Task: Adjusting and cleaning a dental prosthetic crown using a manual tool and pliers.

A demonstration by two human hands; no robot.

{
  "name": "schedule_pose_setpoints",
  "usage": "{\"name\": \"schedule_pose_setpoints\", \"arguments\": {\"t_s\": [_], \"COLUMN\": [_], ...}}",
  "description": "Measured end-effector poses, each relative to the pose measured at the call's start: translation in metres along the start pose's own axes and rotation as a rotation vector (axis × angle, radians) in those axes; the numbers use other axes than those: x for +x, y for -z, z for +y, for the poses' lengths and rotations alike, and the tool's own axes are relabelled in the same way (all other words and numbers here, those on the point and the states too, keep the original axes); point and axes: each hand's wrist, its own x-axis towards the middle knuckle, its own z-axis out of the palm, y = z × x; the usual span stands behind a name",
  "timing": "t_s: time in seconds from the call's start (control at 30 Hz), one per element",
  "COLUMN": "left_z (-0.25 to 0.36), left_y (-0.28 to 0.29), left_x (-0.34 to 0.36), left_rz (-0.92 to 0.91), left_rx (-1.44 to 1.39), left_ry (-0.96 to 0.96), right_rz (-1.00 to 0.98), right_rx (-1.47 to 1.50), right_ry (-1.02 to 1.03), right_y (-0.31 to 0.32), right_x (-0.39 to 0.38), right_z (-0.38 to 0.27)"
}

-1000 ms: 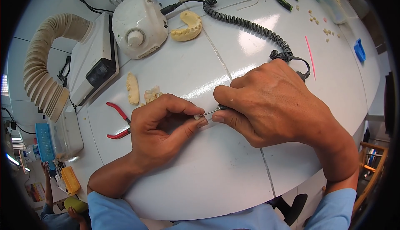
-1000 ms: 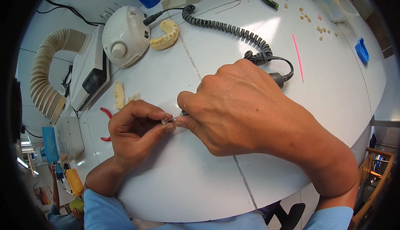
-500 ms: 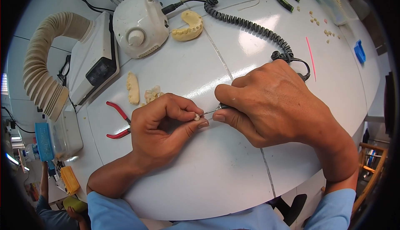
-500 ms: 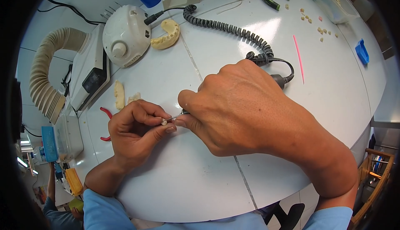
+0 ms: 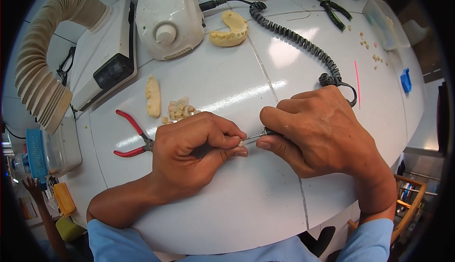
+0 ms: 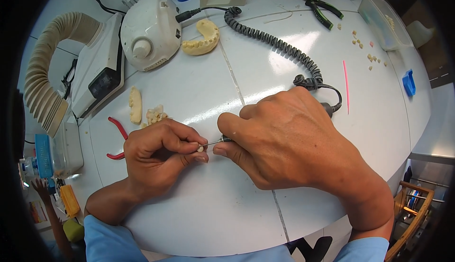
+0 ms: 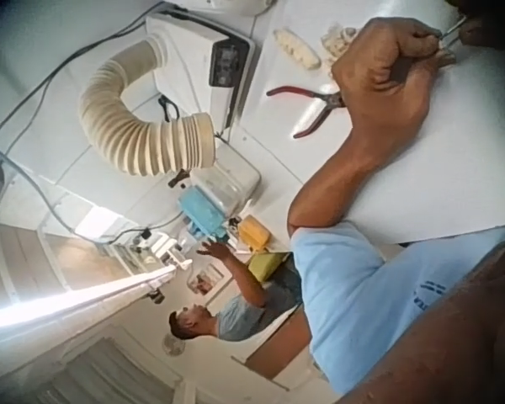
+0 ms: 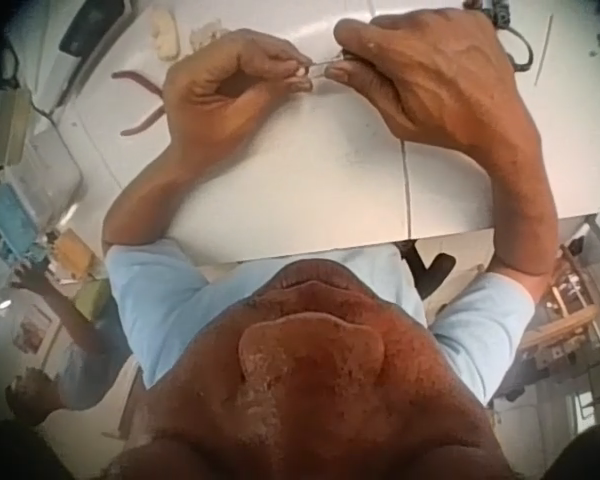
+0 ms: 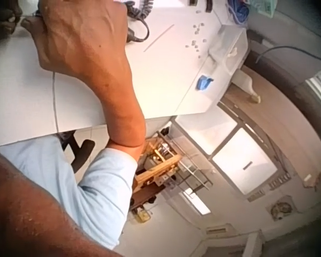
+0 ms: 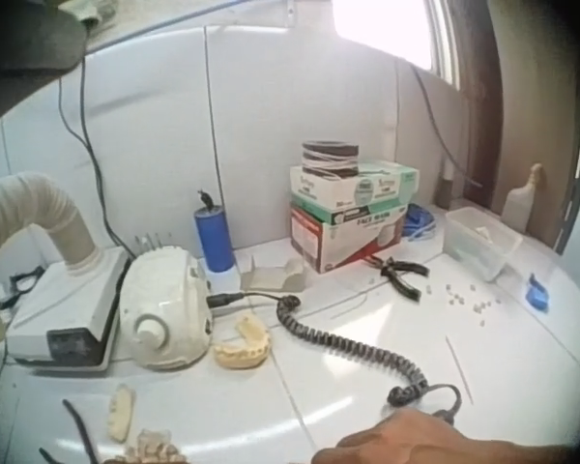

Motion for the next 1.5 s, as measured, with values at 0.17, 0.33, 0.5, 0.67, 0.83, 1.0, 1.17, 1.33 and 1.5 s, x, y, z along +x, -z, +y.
{"name": "schedule_pose_setpoints", "arguments": {"t_s": [0.17, 0.33, 0.5, 0.67, 0.83, 1.0, 1.17, 1.33, 1.5], "left_z": [0.0014, 0.0019, 0.0041, 0.0031, 0.003, 0.0029, 0.0037, 0.0026, 0.0029], "left_y": [0.0016, 0.0018, 0.0037, 0.0032, 0.0025, 0.0026, 0.0032, 0.0021, 0.0018], "left_x": [0.0028, 0.0025, 0.0022, 0.0021, 0.0012, 0.0017, 0.0018, 0.0016, 0.0013], "left_rz": [0.019, -0.008, -0.035, -0.042, -0.033, -0.038, -0.047, -0.037, -0.037], "left_rx": [-0.008, 0.002, 0.02, 0.006, 0.003, 0.006, 0.025, 0.009, 0.021], "left_ry": [0.011, 0.056, 0.045, 0.054, 0.056, 0.063, 0.051, 0.054, 0.043], "right_rz": [-0.005, -0.02, 0.009, -0.012, -0.052, -0.017, -0.014, -0.047, 0.001], "right_rx": [0.022, 0.025, 0.041, 0.028, 0.006, 0.016, 0.014, 0.003, 0.018], "right_ry": [-0.002, 0.004, 0.023, 0.008, -0.008, 0.023, 0.02, 0.006, 0.033], "right_y": [0.0027, 0.002, 0.0011, 0.0028, 0.0033, 0.0023, 0.0026, 0.0029, 0.0016], "right_x": [0.0, 0.001, 0.0013, 0.0007, 0.0008, 0.0003, 0.0002, 0.0001, 0.0002], "right_z": [0.0015, 0.0022, 0.0017, 0.0007, 0.0012, 0.0018, 0.002, 0.002, 0.0023]}}
